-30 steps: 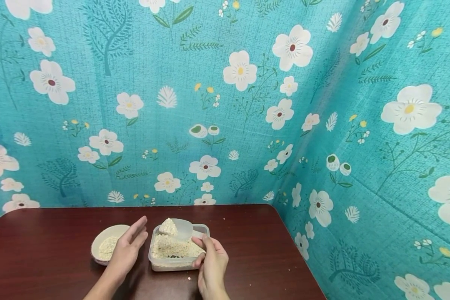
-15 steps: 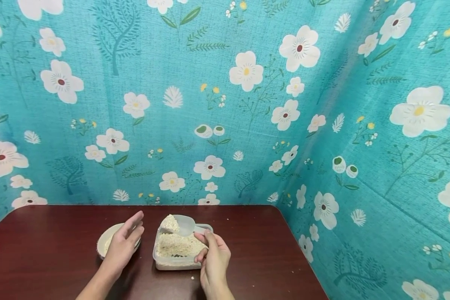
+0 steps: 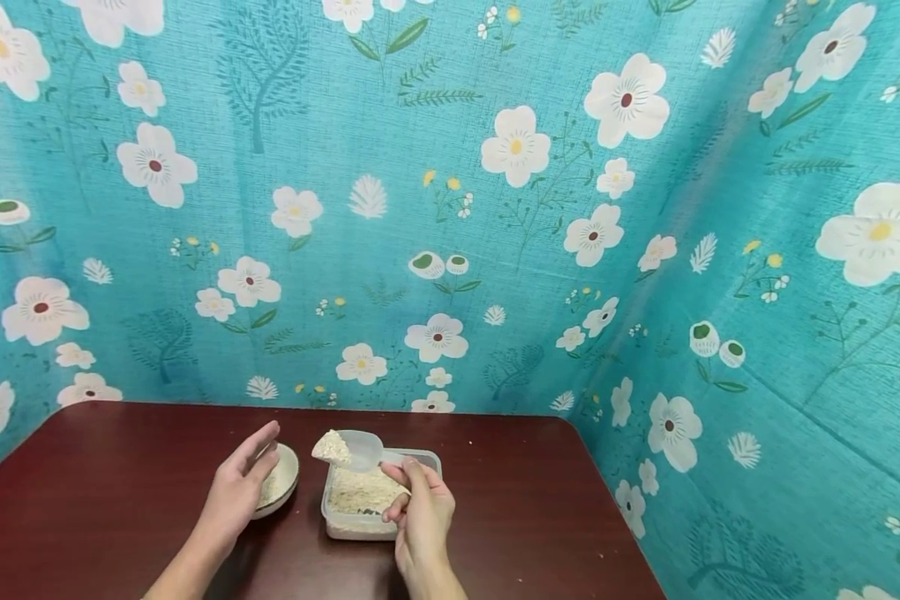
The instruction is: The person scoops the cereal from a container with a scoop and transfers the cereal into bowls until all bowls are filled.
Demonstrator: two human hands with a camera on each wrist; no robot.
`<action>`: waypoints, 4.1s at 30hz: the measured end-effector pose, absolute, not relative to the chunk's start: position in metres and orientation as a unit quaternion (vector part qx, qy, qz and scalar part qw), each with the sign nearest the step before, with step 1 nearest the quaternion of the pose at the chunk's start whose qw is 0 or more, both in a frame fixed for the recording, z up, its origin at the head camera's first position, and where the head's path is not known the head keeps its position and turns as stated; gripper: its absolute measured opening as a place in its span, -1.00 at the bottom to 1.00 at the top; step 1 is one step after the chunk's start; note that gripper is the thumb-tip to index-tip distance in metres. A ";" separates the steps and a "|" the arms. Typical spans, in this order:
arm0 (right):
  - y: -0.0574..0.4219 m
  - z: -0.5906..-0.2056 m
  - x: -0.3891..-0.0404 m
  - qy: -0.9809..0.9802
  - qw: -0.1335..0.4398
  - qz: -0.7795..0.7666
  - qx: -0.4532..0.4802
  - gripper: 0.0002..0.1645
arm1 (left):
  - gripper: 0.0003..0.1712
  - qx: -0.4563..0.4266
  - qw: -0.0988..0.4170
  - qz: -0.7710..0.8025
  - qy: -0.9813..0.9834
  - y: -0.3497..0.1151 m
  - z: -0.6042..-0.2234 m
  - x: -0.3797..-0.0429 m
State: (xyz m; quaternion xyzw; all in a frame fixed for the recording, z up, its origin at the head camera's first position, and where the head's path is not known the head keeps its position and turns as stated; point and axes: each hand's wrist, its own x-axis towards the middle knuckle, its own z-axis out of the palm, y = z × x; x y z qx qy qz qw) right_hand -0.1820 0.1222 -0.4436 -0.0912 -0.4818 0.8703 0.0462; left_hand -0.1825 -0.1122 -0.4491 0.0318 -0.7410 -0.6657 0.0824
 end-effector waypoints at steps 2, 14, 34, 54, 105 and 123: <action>0.118 -0.444 -0.183 -0.481 0.037 0.871 -0.089 -0.84 | -0.43 0.037 0.090 -0.662 -0.743 -0.116 -0.449 -0.182; 0.093 -0.447 -0.191 -0.482 0.006 0.875 -0.050 -0.85 | -0.41 0.062 0.109 -0.650 -0.749 -0.144 -0.451 -0.174; 0.057 -0.448 -0.203 -0.503 -0.035 0.862 -0.058 -0.86 | -0.37 0.115 0.099 -0.638 -0.755 -0.176 -0.463 -0.165; 0.052 -0.452 -0.213 -0.535 -0.036 0.843 -0.044 -0.83 | -0.33 0.129 0.042 -0.711 -0.690 -0.171 -0.488 -0.171; 0.047 -0.431 -0.209 -0.773 0.250 0.407 0.418 -0.91 | -0.31 0.130 0.023 -0.715 -0.687 -0.167 -0.499 -0.174; 0.073 -0.430 -0.198 -0.749 0.123 0.622 0.192 -0.89 | -0.29 0.116 0.099 -0.633 -0.759 -0.159 -0.476 -0.169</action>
